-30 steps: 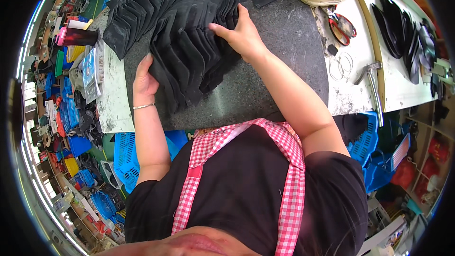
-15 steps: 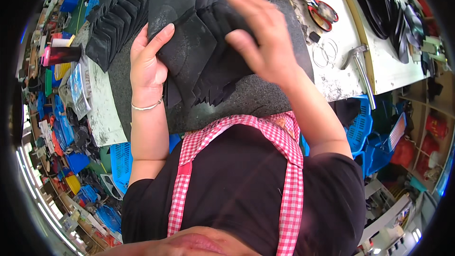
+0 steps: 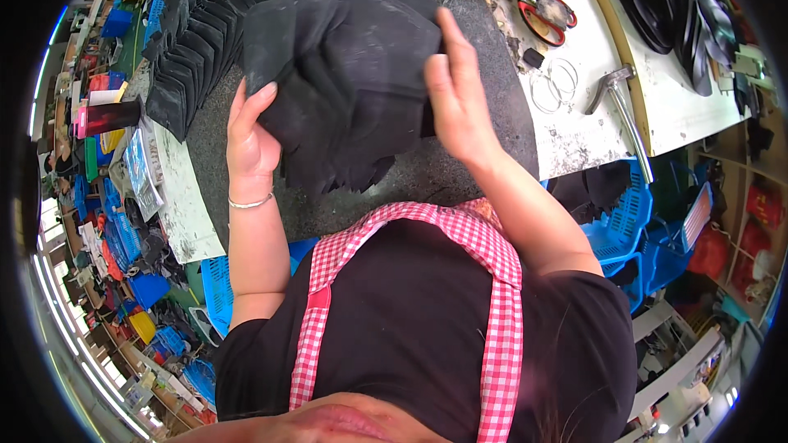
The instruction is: The person uses a yellow brush to scrub the surface of stacked black rubber-like sheets on a workbench. They repeatedly pick up individual sheets, scrub them, and place them back into the pile. The person also stacks and organizes the sheets during the process.
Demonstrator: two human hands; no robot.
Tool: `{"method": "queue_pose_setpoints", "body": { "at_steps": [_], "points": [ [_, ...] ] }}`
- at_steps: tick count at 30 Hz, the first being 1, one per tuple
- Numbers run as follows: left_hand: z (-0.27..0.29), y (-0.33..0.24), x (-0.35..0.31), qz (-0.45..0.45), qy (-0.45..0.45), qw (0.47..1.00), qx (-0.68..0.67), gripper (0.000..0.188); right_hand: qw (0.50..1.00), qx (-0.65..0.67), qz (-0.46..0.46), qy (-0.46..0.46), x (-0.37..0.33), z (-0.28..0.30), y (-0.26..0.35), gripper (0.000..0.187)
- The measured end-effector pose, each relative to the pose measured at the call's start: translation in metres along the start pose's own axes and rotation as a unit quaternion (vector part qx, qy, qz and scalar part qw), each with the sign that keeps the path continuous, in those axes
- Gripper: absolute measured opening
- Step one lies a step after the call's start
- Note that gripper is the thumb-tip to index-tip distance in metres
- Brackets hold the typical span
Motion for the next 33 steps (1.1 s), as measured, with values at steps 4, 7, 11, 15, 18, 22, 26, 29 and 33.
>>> {"method": "queue_pose_setpoints", "body": {
  "at_steps": [4, 7, 11, 15, 18, 22, 26, 29, 33],
  "points": [
    [0.054, -0.006, -0.019, -0.004, 0.040, 0.992, -0.118, 0.049, 0.959, -0.205, 0.087, 0.176, 0.042, -0.047, 0.046, 0.087],
    [0.103, 0.002, -0.047, 0.008, 0.024, 0.988, -0.152, 0.054, 0.977, -0.168, 0.118, 0.058, 0.062, -0.045, 0.051, 0.089],
    [0.122, 0.024, -0.056, -0.022, 0.015, 0.995, -0.092, 0.064, 0.975, -0.062, -0.210, 0.033, 0.053, -0.012, -0.015, 0.090],
    [0.118, 0.020, -0.051, 0.001, 0.026, 0.996, -0.085, 0.073, 0.958, 0.076, -0.277, -0.020, 0.034, -0.007, -0.017, 0.094],
    [0.113, 0.020, -0.053, 0.013, 0.032, 0.996, -0.081, 0.074, 0.956, 0.014, -0.293, -0.001, 0.011, -0.002, -0.016, 0.092],
    [0.119, 0.024, -0.041, 0.031, 0.051, 0.995, -0.074, 0.072, 0.954, 0.134, -0.259, 0.071, 0.026, -0.039, 0.010, 0.106],
    [0.079, 0.028, -0.034, 0.039, 0.074, 0.970, -0.229, 0.066, 0.983, 0.091, -0.144, 0.070, 0.024, -0.035, 0.033, 0.105],
    [0.027, 0.038, -0.025, 0.043, 0.082, 0.956, -0.277, 0.060, 0.989, -0.088, -0.114, 0.034, -0.007, 0.012, 0.062, 0.099],
    [-0.003, 0.045, 0.002, 0.046, 0.056, 0.995, -0.067, 0.051, 0.919, -0.379, -0.104, 0.042, -0.017, 0.061, 0.050, 0.080]
  ]
}}
Point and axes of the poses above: each hand's wrist, its own x-axis towards the middle knuckle, its own z-axis out of the back of the hand, y = z × x, the point moved 2 cm from there along x, towards the middle knuckle, and after that the axes turned 14 degrees about y, right-handed, at the moved point
